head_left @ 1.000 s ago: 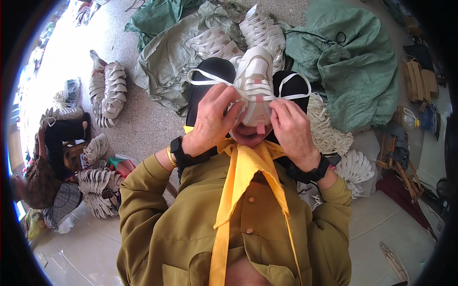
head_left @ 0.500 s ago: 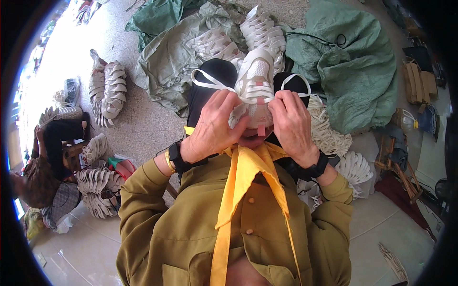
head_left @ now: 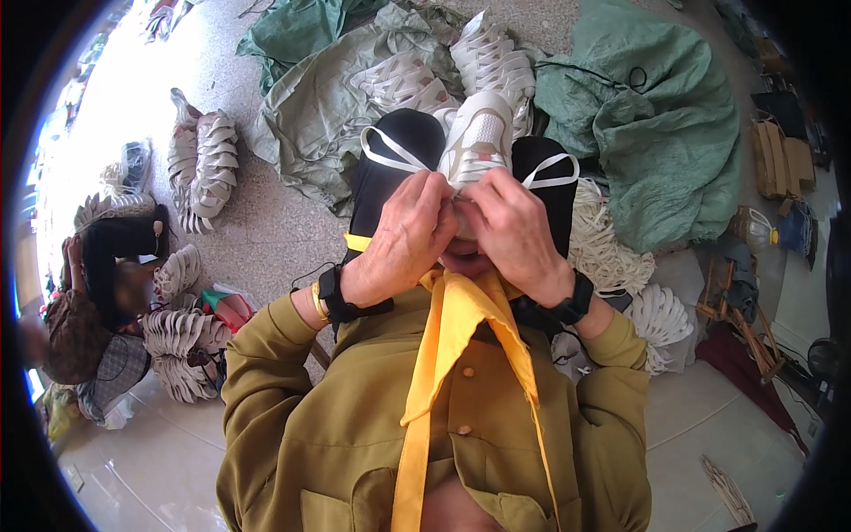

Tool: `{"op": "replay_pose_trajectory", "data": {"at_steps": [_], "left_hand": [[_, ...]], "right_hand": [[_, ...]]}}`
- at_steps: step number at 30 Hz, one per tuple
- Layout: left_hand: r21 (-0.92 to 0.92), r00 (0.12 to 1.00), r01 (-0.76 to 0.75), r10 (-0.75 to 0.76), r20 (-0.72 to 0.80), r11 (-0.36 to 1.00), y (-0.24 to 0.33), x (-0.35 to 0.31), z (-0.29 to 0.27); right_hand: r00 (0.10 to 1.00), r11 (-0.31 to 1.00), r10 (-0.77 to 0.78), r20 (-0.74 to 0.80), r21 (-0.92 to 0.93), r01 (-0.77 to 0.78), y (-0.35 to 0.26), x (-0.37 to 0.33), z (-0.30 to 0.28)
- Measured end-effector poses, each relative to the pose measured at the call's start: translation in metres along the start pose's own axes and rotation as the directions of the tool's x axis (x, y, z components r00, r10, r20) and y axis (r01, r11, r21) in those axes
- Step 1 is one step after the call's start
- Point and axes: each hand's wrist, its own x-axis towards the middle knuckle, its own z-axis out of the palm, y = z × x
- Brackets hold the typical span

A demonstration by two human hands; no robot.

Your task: Lacing a white and pink sneaker while seated on the floor.

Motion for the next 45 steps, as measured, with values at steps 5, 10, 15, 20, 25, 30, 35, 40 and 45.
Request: {"op": "replay_pose_trajectory", "data": {"at_steps": [5, 10, 15, 20, 25, 30, 35, 40, 45], "left_hand": [[-0.039, 1.000, 0.002, -0.003, -0.022, 0.999, 0.000, 0.002, 0.000], [-0.103, 0.997, -0.001, -0.006, -0.071, 0.995, -0.002, 0.003, -0.001], [-0.060, 0.998, 0.053, -0.055, -0.027, 0.997, 0.007, 0.008, -0.008], [-0.186, 0.992, -0.084, 0.100, 0.079, 0.979, 0.009, 0.036, -0.009], [-0.449, 0.921, -0.091, 0.247, 0.301, 0.889, 0.019, 0.053, -0.007], [-0.440, 0.919, 0.245, -0.062, 0.390, 0.864, 0.014, 0.042, -0.011], [-0.528, 0.963, 0.209, -0.079, 0.258, 0.823, 0.001, 0.023, -0.003], [-0.506, 0.963, 0.177, -0.043, 0.265, 0.845, -0.006, 0.006, -0.014], [-0.663, 0.983, 0.154, -0.048, 0.176, 0.732, -0.009, -0.010, -0.032]], "right_hand": [[1.000, 0.999, -0.019, 0.020, -0.046, 0.020, 0.005, 0.003, 0.002], [0.984, 0.966, 0.056, 0.167, 0.242, -0.096, -0.004, -0.003, -0.063], [0.989, 0.860, 0.033, 0.144, 0.500, -0.102, -0.006, -0.025, -0.108], [0.994, 0.785, 0.052, 0.100, 0.610, -0.102, -0.004, -0.015, -0.095], [0.994, 0.734, 0.019, 0.108, 0.674, -0.087, 0.002, -0.010, -0.081], [0.976, 0.551, 0.151, 0.156, 0.807, -0.214, 0.012, -0.029, -0.086], [0.937, 0.254, 0.243, 0.251, 0.916, -0.311, 0.015, -0.041, -0.081], [0.877, 0.519, 0.402, 0.263, 0.723, -0.455, 0.036, -0.055, -0.077], [0.840, 0.572, 0.473, 0.266, 0.633, -0.522, 0.051, -0.071, -0.085]]}}
